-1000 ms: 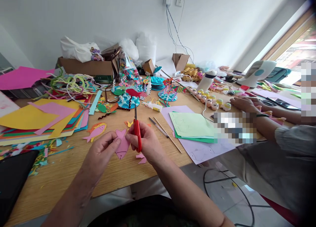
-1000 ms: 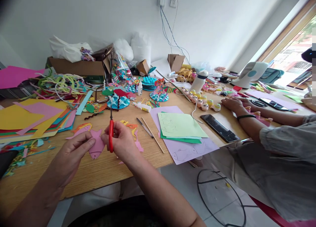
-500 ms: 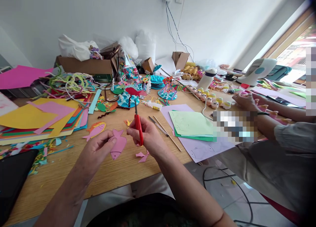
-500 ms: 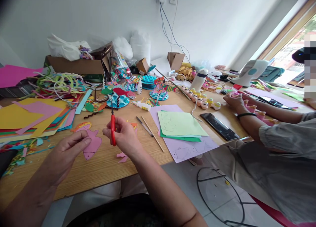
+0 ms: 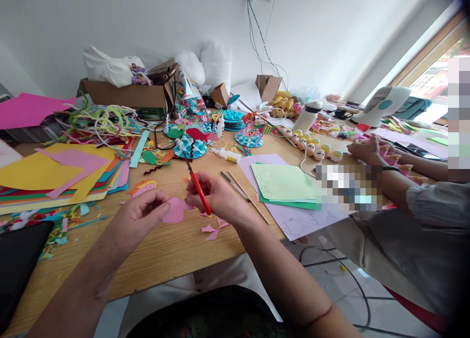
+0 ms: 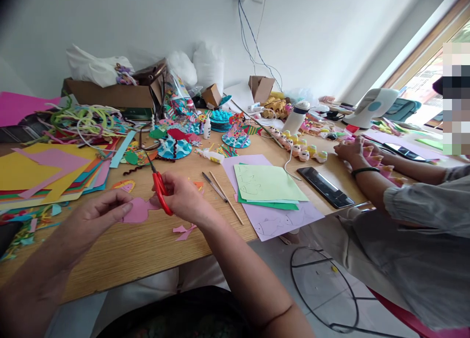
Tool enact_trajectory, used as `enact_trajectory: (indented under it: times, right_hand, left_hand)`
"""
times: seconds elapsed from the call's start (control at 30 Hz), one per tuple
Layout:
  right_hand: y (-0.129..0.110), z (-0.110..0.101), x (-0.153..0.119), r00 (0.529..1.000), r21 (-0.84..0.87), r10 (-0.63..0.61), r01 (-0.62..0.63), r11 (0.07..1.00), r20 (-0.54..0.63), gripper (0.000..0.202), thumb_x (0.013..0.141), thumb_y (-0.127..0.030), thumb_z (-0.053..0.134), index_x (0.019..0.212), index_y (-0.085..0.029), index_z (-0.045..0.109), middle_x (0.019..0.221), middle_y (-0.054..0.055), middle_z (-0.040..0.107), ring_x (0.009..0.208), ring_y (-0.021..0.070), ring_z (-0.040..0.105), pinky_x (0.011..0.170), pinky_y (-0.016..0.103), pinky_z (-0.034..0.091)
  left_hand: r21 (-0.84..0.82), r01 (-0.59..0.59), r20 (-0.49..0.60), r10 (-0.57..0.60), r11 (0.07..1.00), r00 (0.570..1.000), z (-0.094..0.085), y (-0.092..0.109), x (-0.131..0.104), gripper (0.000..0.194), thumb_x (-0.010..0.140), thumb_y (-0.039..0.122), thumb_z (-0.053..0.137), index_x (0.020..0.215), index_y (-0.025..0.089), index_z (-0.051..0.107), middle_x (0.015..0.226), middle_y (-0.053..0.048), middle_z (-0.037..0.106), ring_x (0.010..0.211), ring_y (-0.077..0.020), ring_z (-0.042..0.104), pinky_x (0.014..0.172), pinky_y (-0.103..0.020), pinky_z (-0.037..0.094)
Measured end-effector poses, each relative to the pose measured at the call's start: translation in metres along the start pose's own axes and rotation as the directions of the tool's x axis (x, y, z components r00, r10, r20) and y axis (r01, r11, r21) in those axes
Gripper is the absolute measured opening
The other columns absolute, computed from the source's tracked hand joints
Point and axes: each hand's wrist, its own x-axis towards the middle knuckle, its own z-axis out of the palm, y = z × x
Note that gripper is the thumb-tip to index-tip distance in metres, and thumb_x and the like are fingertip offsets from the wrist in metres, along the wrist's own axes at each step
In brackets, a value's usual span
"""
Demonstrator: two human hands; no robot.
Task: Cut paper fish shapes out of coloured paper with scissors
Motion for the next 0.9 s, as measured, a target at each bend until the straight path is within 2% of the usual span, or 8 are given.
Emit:
enact_trajectory:
  times: [0.13, 0.23, 0.3, 0.43, 0.53, 0.63, 0.73, 0.9]
  right_hand:
    - [0.007, 0.009, -0.003, 0.998, 0.059, -0.021, 0.024, 0.998, -0.053, 0.028, 0.061, -0.021, 0.077, 0.075, -0.018, 0.053, 0.063, -0.008, 0.054, 0.050, 0.0061, 0.046, 0.046, 0.019, 0.037]
    - [0.010, 0.017, -0.004, 0.987, 0.139, -0.041, 0.063, 0.988, -0.157, 0.032, 0.060, -0.027, 0.079, 0.075, -0.019, 0.053, 0.064, -0.007, 0.054, 0.047, 0.0059, 0.045, 0.044, 0.019, 0.036]
    - [0.012, 0.022, -0.005, 0.974, 0.190, -0.052, 0.095, 0.977, -0.219, 0.034, 0.060, -0.031, 0.080, 0.076, -0.019, 0.052, 0.066, -0.007, 0.055, 0.046, 0.0057, 0.044, 0.042, 0.019, 0.036]
    - [0.017, 0.031, -0.006, 0.975, 0.238, -0.057, 0.108, 0.965, -0.214, 0.037, 0.058, -0.031, 0.082, 0.077, -0.020, 0.052, 0.064, -0.007, 0.055, 0.045, 0.0059, 0.045, 0.041, 0.019, 0.036]
    - [0.017, 0.032, -0.008, 0.980, 0.211, -0.049, 0.090, 0.973, -0.192, 0.036, 0.058, -0.031, 0.082, 0.077, -0.020, 0.053, 0.066, -0.007, 0.056, 0.046, 0.0062, 0.045, 0.042, 0.020, 0.036]
    - [0.016, 0.031, -0.009, 0.980, 0.174, -0.056, 0.090, 0.981, -0.190, 0.035, 0.060, -0.032, 0.081, 0.076, -0.020, 0.053, 0.068, -0.006, 0.056, 0.047, 0.0059, 0.045, 0.043, 0.020, 0.036]
    - [0.015, 0.031, -0.009, 0.981, 0.171, -0.067, 0.099, 0.980, -0.182, 0.034, 0.060, -0.031, 0.080, 0.076, -0.019, 0.052, 0.068, -0.006, 0.055, 0.046, 0.0054, 0.044, 0.042, 0.019, 0.036]
    - [0.016, 0.035, -0.011, 0.970, 0.198, -0.091, 0.137, 0.970, -0.226, 0.032, 0.064, -0.032, 0.078, 0.078, -0.020, 0.052, 0.064, -0.007, 0.055, 0.045, 0.0060, 0.045, 0.042, 0.019, 0.037]
  left_hand:
    - [-0.161, -0.005, -0.149, -0.019, 0.987, 0.989, 0.001, -0.005, 0.000, 0.015, 0.071, 0.037, 0.073, 0.069, 0.023, 0.067, 0.066, 0.002, 0.057, 0.065, -0.0153, 0.048, 0.059, -0.025, 0.039]
    - [-0.425, -0.026, -0.259, -0.094, 0.905, 0.961, 0.015, -0.006, -0.005, 0.015, 0.074, 0.037, 0.073, 0.079, 0.024, 0.067, 0.078, 0.002, 0.062, 0.074, -0.0156, 0.054, 0.067, -0.025, 0.045]
    - [-0.514, -0.030, -0.267, -0.126, 0.857, 0.955, 0.026, -0.007, -0.008, 0.019, 0.075, 0.040, 0.072, 0.084, 0.024, 0.068, 0.085, 0.001, 0.065, 0.077, -0.0162, 0.057, 0.069, -0.027, 0.048]
    - [-0.452, -0.009, -0.303, -0.144, 0.892, 0.942, 0.037, -0.012, -0.013, 0.016, 0.069, 0.034, 0.074, 0.076, 0.020, 0.069, 0.074, 0.001, 0.066, 0.073, -0.0159, 0.058, 0.074, -0.029, 0.049]
    - [-0.331, -0.043, -0.336, -0.075, 0.943, 0.939, 0.033, -0.017, -0.012, 0.012, 0.071, 0.031, 0.070, 0.066, 0.021, 0.066, 0.070, 0.002, 0.064, 0.073, -0.0167, 0.058, 0.075, -0.029, 0.047]
    - [-0.258, -0.049, -0.314, -0.035, 0.965, 0.949, 0.027, -0.020, -0.011, 0.013, 0.073, 0.031, 0.068, 0.064, 0.022, 0.064, 0.068, 0.002, 0.062, 0.071, -0.0169, 0.056, 0.071, -0.029, 0.046]
    - [-0.287, -0.051, -0.305, -0.041, 0.956, 0.951, 0.025, -0.018, -0.012, 0.012, 0.073, 0.030, 0.069, 0.066, 0.021, 0.065, 0.068, 0.002, 0.061, 0.070, -0.0160, 0.055, 0.069, -0.028, 0.045]
    - [-0.393, -0.053, -0.324, -0.084, 0.918, 0.942, 0.034, -0.010, -0.013, 0.009, 0.070, 0.029, 0.071, 0.072, 0.021, 0.067, 0.068, 0.004, 0.062, 0.068, -0.0138, 0.055, 0.068, -0.026, 0.046]
